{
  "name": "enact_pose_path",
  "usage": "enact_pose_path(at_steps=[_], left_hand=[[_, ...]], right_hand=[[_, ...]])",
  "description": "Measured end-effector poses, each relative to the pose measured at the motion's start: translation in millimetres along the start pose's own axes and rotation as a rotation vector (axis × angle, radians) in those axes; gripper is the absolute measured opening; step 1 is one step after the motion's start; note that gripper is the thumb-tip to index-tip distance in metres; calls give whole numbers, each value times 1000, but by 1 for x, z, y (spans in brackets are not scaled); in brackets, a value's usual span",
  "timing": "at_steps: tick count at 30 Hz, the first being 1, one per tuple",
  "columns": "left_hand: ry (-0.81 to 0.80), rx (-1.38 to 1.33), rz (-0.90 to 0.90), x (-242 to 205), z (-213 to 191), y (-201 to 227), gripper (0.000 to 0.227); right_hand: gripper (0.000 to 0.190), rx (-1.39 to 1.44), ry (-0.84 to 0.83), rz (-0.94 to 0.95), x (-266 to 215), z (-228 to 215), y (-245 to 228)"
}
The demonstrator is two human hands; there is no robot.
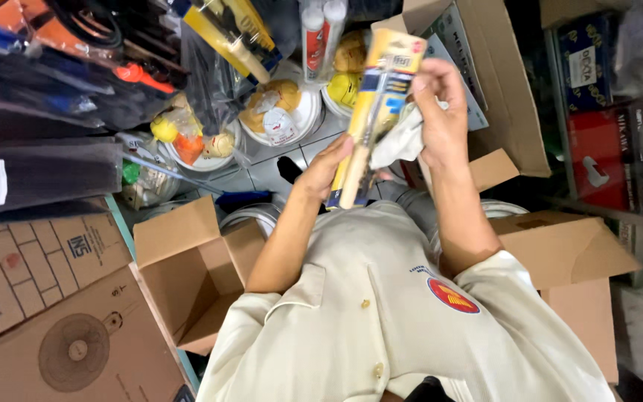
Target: The person wipes a packaged soldering iron and a multimeter package with a cloth before placing the items into a cardboard box.
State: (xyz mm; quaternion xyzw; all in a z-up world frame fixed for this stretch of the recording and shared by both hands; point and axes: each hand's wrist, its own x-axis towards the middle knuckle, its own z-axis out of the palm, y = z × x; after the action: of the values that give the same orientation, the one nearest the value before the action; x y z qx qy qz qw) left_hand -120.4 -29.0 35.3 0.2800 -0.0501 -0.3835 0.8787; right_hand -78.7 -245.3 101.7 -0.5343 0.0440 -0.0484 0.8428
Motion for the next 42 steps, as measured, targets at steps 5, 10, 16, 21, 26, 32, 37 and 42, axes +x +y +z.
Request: enact_pose_path(at_steps=[5, 10, 16, 21, 26, 32, 37, 42], left_hand=[[-87, 20, 161, -5, 5, 4, 71], [90, 79, 173, 7, -12, -34, 58], [408, 336, 331, 11, -26, -62, 51], [348, 506, 302, 10, -6, -62, 56], [234, 695, 455, 4, 24, -43, 61], [251, 1021, 544, 10, 41, -33, 53], [295, 998, 474, 4, 44, -37, 59], [282, 796, 486, 7, 30, -45, 56]], right_hand=[[33, 194, 323, -298, 1, -6, -26], [51, -625, 113, -787, -27, 37, -28], [35, -843, -168, -643, -48, 66, -2], [16, -747, 19, -290, -16, 30, 20], [11, -370, 176, -403, -6, 14, 5], [24, -734, -51, -692, -25, 39, -9], [11, -733, 56, -509, -9, 27, -1], [11, -646, 22, -279, -8, 17, 7]])
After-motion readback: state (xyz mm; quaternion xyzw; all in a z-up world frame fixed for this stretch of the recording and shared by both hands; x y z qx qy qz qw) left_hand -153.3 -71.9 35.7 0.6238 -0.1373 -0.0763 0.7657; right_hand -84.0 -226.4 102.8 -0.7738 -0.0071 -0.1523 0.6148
